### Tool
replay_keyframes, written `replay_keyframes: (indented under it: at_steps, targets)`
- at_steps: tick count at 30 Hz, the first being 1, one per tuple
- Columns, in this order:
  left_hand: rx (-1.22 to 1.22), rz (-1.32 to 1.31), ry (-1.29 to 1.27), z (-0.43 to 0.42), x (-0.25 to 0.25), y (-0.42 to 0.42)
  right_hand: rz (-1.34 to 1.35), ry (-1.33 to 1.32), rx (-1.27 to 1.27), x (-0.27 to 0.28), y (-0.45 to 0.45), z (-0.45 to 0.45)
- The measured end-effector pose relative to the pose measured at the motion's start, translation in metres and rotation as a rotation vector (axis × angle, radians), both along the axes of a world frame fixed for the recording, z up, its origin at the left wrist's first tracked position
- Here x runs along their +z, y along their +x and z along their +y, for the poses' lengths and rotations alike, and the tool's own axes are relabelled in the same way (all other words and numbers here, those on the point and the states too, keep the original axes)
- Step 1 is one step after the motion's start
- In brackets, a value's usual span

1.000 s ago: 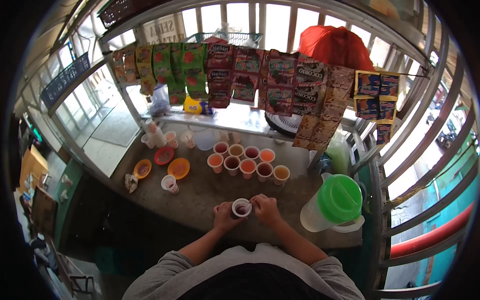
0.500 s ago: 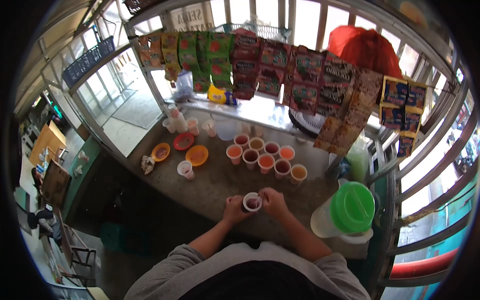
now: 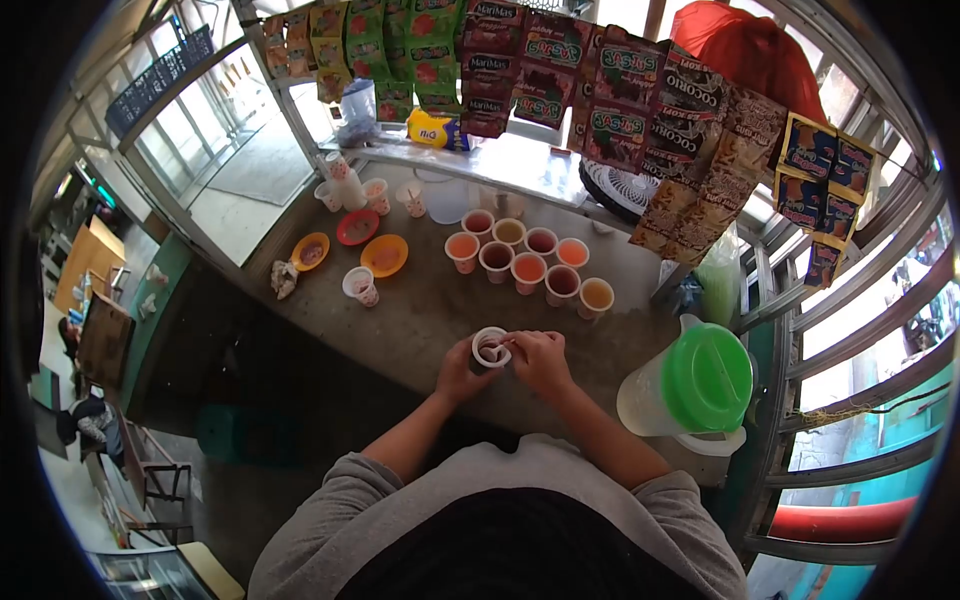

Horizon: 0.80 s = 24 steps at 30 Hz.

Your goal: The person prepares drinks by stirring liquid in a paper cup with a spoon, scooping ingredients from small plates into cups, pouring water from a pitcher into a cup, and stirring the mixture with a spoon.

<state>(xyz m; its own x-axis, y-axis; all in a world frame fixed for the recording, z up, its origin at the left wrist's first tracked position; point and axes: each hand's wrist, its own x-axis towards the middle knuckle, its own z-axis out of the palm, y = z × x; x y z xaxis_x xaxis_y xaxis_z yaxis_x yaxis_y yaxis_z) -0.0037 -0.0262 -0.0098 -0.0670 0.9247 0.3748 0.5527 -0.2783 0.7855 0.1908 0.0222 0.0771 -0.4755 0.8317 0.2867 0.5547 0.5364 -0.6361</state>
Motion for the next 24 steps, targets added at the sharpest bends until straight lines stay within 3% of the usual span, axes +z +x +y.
replay_keyframes:
  at_steps: [5, 7, 11, 13, 14, 16, 20, 24]
  targets:
    - [0.041, -0.181, -0.089, -0.006, -0.002, -0.005, 0.076, 0.117, 0.143, 0.019, -0.006, 0.003]
    - [0.123, -0.081, 0.106, -0.011, 0.000, -0.012, 0.216, 0.187, 0.185, 0.041, -0.010, 0.007]
    - [0.236, -0.038, 0.185, -0.015, 0.019, -0.035, 0.320, 0.302, 0.108, 0.059, -0.019, 0.011]
    - [0.286, -0.041, 0.190, -0.019, 0.031, -0.049, 0.626, -0.143, -0.055, 0.051, -0.027, 0.012]
    - [0.307, -0.039, 0.186, -0.022, 0.037, -0.056, 0.624, -0.154, -0.037, 0.047, -0.034, 0.015]
    - [0.379, -0.008, 0.207, -0.028, 0.047, -0.072, 0.969, -0.309, -0.043, 0.034, -0.050, 0.023]
    - [0.455, 0.088, 0.247, -0.035, 0.054, -0.115, 1.027, -0.446, -0.097, 0.009, -0.083, 0.025]
    - [0.563, 0.147, 0.255, -0.033, 0.058, -0.165, 0.924, -0.476, -0.059, -0.004, -0.129, 0.036]
